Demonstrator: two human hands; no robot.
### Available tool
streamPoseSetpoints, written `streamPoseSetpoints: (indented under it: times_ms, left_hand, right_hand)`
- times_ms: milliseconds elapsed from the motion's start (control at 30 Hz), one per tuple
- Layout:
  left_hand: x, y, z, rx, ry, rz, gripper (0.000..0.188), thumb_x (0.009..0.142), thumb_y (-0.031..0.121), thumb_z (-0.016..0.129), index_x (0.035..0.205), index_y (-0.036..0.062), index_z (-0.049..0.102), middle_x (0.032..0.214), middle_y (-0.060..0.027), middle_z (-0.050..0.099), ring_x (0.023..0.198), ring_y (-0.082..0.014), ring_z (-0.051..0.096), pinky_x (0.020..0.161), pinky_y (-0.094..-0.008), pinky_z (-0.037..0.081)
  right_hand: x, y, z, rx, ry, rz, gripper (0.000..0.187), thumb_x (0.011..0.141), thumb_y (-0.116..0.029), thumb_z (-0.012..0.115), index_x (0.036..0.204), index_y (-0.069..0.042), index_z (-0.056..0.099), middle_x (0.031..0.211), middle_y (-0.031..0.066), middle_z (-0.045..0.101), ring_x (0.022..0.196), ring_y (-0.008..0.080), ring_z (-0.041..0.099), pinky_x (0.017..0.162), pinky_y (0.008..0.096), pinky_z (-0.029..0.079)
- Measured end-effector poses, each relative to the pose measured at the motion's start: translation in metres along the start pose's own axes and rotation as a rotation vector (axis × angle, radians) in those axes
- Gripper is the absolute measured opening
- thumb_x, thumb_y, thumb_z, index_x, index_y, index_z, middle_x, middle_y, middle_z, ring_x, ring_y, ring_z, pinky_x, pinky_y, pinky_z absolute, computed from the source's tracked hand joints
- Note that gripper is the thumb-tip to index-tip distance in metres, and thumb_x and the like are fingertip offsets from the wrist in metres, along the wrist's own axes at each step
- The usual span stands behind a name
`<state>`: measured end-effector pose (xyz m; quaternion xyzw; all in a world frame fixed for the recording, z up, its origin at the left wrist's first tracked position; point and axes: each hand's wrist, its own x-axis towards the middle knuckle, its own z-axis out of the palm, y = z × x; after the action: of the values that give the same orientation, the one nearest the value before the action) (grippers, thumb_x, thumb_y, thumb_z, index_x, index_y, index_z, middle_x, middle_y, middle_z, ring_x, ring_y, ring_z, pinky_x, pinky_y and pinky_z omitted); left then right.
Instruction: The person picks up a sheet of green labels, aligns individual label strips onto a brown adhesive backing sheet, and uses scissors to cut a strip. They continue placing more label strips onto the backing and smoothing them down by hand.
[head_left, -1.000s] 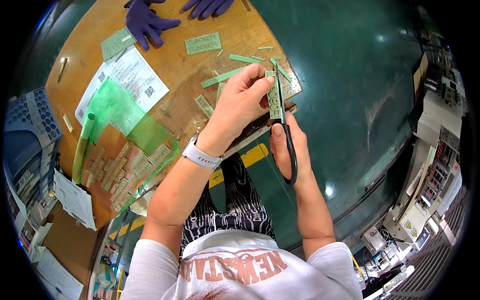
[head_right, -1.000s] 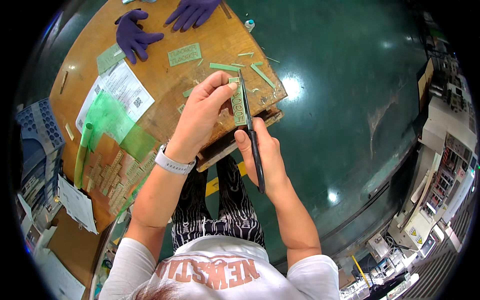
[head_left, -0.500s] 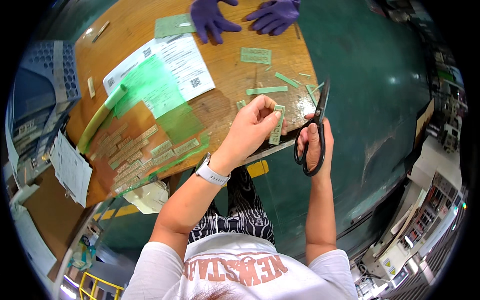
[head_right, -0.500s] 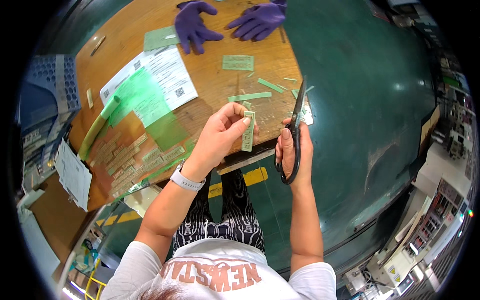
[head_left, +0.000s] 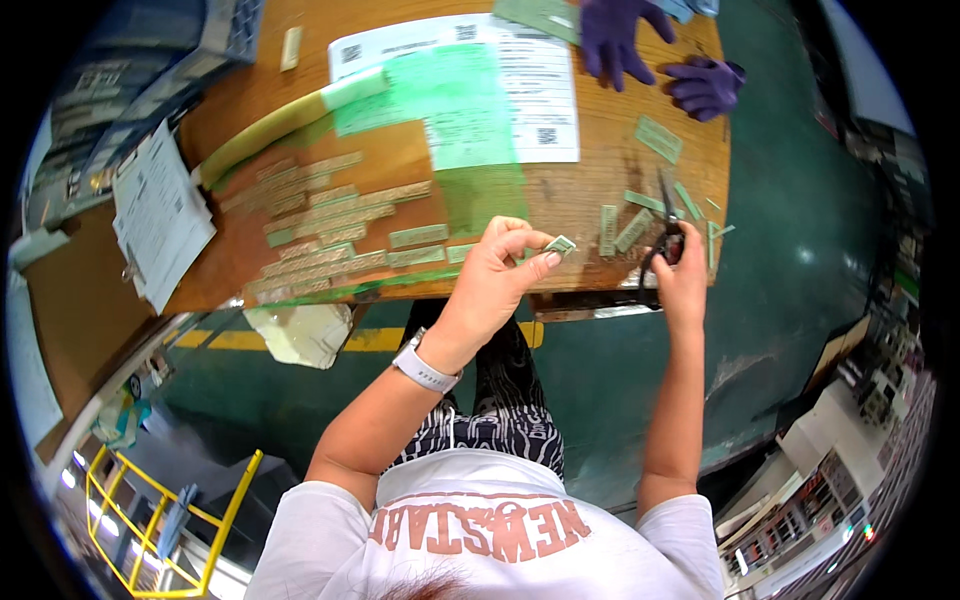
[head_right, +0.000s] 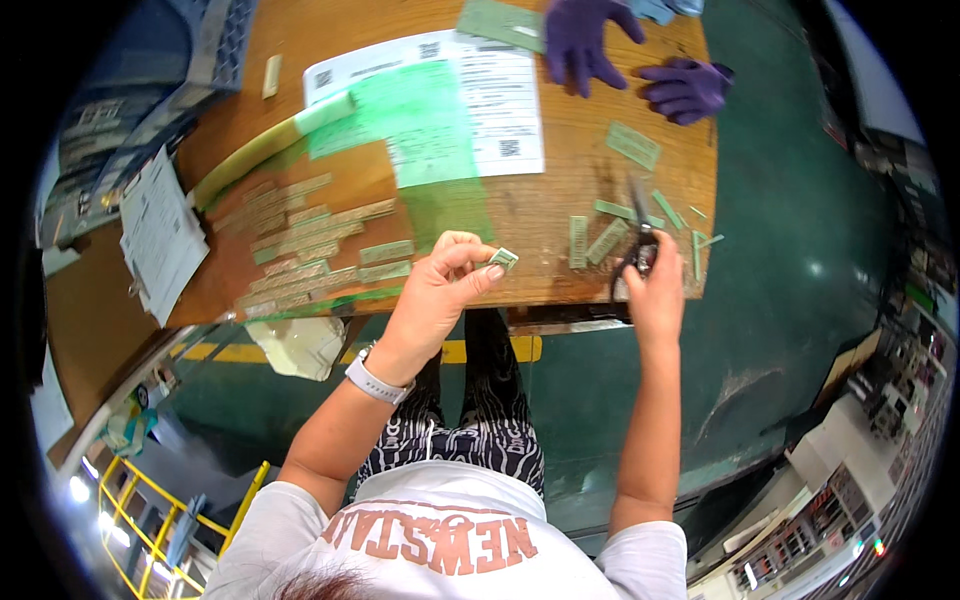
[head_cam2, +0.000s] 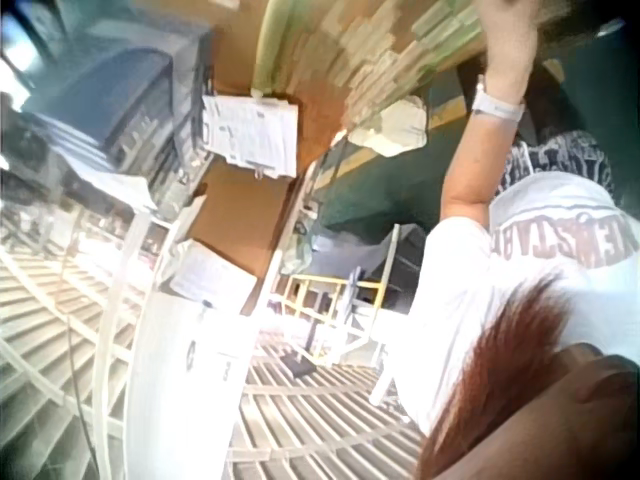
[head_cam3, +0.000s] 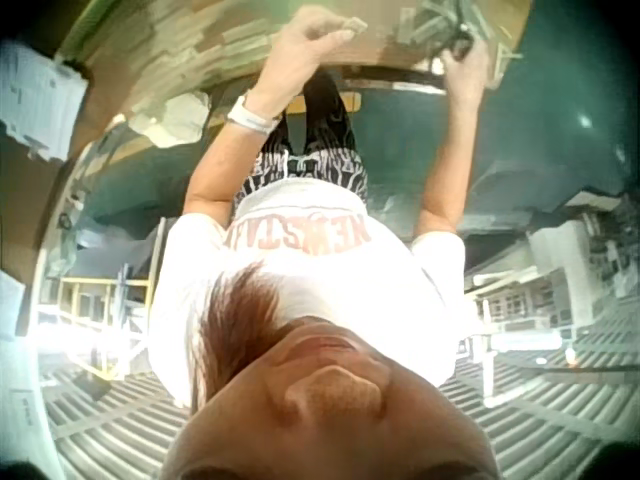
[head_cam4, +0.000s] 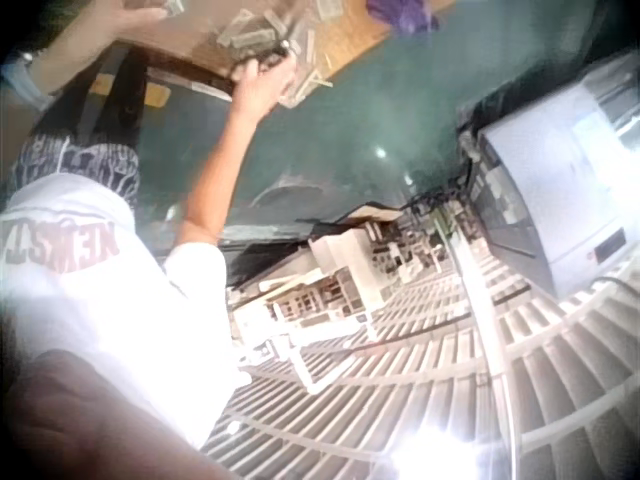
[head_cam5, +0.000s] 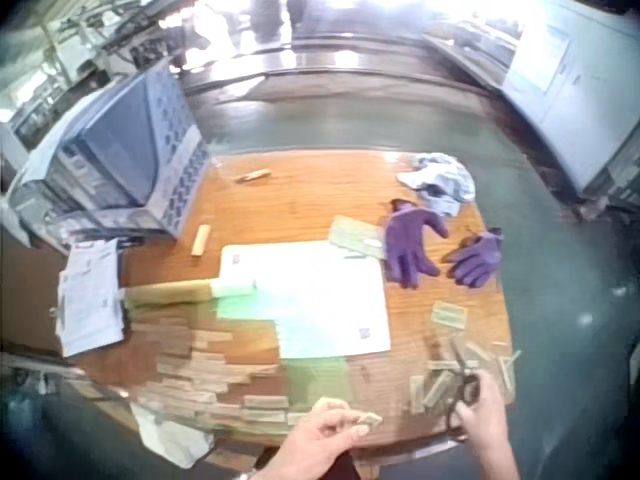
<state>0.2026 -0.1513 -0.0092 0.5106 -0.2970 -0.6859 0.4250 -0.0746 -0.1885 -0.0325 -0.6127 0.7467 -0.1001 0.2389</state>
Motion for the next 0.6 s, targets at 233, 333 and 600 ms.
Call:
streamPoseSetpoints:
  times_ms: [233, 333, 600]
  left_hand:
    - [-0.055, -0.014, -0.036, -0.286, 0.089, -0.102, 0.016, 0.094, 0.01, 0.064, 0.107, 0.0019, 0.058, 0.095, -0.0042, 0.066, 0.088, -0.0099, 0.061, 0.078, -0.0238, 0.048]
    - [-0.071, -0.014, -0.049, -0.322, 0.131, -0.137, 0.014, 0.095, 0.009, 0.062, 0.105, 0.0021, 0.056, 0.099, -0.0079, 0.068, 0.09, -0.0125, 0.064, 0.079, -0.0253, 0.049]
    - [-0.053, -0.003, -0.106, -0.208, 0.151, -0.114, 0.014, 0.093, 0.01, 0.064, 0.102, 0.0022, 0.058, 0.093, -0.0079, 0.07, 0.08, -0.0113, 0.064, 0.075, -0.0247, 0.049]
  right_hand:
    - [0.004, -0.008, -0.01, -0.22, 0.186, -0.22, 0.052, 0.085, -0.003, 0.066, 0.134, -0.008, 0.051, 0.122, 0.0169, 0.052, 0.115, 0.0316, 0.051, 0.098, 0.0406, 0.042]
    - [-0.031, -0.058, 0.003, 0.268, -0.193, -0.15, 0.037, 0.09, -0.005, 0.063, 0.127, -0.005, 0.058, 0.109, 0.0073, 0.061, 0.101, 0.0189, 0.06, 0.086, 0.0305, 0.049]
    - [-0.05, -0.174, 0.073, 0.835, -0.688, 0.06, 0.016, 0.094, -0.007, 0.062, 0.108, 0.002, 0.061, 0.084, 0.0033, 0.065, 0.07, 0.0085, 0.06, 0.06, 0.0231, 0.047]
